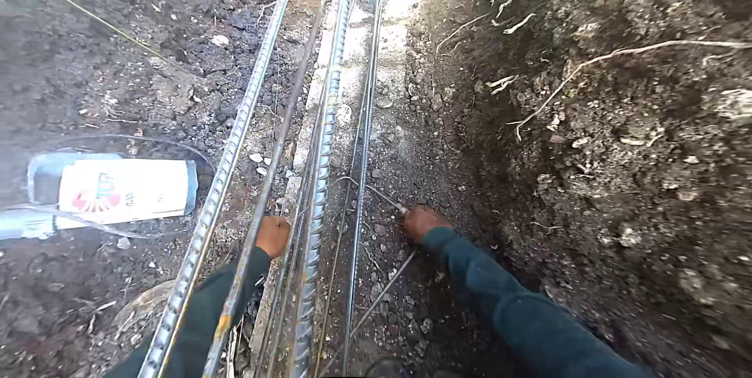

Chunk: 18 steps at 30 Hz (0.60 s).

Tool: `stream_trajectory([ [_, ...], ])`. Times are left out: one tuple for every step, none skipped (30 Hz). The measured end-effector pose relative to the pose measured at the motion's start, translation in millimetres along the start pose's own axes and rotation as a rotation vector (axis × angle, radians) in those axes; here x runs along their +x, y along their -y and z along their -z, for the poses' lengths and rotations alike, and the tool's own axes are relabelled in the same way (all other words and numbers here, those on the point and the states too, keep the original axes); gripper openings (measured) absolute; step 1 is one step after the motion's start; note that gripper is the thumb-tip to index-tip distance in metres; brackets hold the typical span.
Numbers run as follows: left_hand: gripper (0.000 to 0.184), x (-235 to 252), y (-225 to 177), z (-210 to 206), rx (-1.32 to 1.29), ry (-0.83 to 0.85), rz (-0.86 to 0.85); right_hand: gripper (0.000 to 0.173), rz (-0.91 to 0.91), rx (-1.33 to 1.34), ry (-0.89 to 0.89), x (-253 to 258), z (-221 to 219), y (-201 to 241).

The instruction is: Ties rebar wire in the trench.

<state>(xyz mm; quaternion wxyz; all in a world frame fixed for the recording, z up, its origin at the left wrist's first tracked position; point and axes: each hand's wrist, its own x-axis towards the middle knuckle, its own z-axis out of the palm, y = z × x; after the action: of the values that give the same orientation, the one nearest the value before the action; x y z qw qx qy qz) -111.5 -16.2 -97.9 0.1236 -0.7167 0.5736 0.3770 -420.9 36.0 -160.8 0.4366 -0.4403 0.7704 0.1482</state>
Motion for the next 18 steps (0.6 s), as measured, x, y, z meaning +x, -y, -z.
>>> stream_trajectory([
  [0.031, -2.3, -3.4, 3.1, 0.041, -0.02, -0.004, 0.06, 0.002, 0.003, -0.01, -0.3, -3.2, 0.3],
  [0.033, -3.4, -5.0, 3.8, 0.064, -0.039, 0.004, 0.061, 0.002, -0.009, -0.039, -1.5, -5.8, 0.2],
  [0.034, -3.5, -5.3, 3.0, 0.067, -0.054, 0.014, 0.06, 0.001, -0.023, -0.079, -2.8, -8.8, -0.2],
  [0.035, -3.1, -5.5, 2.4, 0.055, -0.063, 0.025, 0.059, -0.001, -0.035, -0.099, -4.0, -10.9, 0.4],
  [0.035, -3.2, -5.8, 2.2, 0.039, -0.063, 0.042, 0.059, -0.006, -0.048, -0.103, -3.6, -13.9, 1.2],
  [0.034, -4.5, -5.7, 2.2, 0.022, -0.06, 0.054, 0.057, -0.011, -0.056, -0.098, -2.8, -19.1, 1.5],
  [0.034, -5.1, -6.4, 3.6, 0.006, -0.07, 0.055, 0.056, -0.012, -0.067, -0.09, -1.8, -21.7, 2.4],
  [0.034, -4.6, -7.4, 7.2, -0.009, -0.085, 0.048, 0.054, -0.008, -0.075, -0.085, -0.5, -19.9, 4.7],
  [0.033, -5.2, -5.3, 10.4, -0.024, -0.106, 0.044, 0.053, -0.007, -0.075, -0.075, -0.3, -18.9, 7.0],
  [0.033, -7.5, -3.6, 13.9, -0.039, -0.116, 0.047, 0.052, -0.008, -0.07, -0.061, -0.9, -18.5, 8.6],
  [0.032, -9.3, -3.2, 16.0, -0.058, -0.128, 0.046, 0.052, -0.015, -0.06, -0.042, -2.3, -17.4, 9.5],
  [0.031, -10.5, -3.6, 16.0, -0.076, -0.143, 0.047, 0.051, -0.021, -0.051, -0.026, -3.9, -16.4, 9.6],
  [0.031, -11.5, -5.5, 15.8, -0.082, -0.152, 0.045, 0.05, -0.023, -0.034, -0.021, -4.7, -15.3, 9.7],
  [0.031, -12.9, -8.6, 16.4, -0.08, -0.154, 0.042, 0.049, -0.02, -0.015, -0.026, -4.7, -14.1, 9.5],
  [0.031, -12.5, -10.2, 17.0, -0.076, -0.16, 0.039, 0.049, -0.016, -0.007, -0.026, -5.0, -12.4, 9.4],
  [0.03, -10.7, -9.6, 17.6, -0.073, -0.162, 0.038, 0.049, -0.012, -0.01, -0.028, -5.0, -11.9, 9.2],
  [0.029, -9.9, -8.8, 16.6, -0.082, -0.165, 0.035, 0.048, -0.01, -0.019, -0.027, -5.0, -12.5, 8.5],
  [0.029, -10.2, -9.2, 15.3, -0.079, -0.165, 0.031, 0.049, -0.012, -0.031, -0.023, -4.9, -12.8, 7.7],
])
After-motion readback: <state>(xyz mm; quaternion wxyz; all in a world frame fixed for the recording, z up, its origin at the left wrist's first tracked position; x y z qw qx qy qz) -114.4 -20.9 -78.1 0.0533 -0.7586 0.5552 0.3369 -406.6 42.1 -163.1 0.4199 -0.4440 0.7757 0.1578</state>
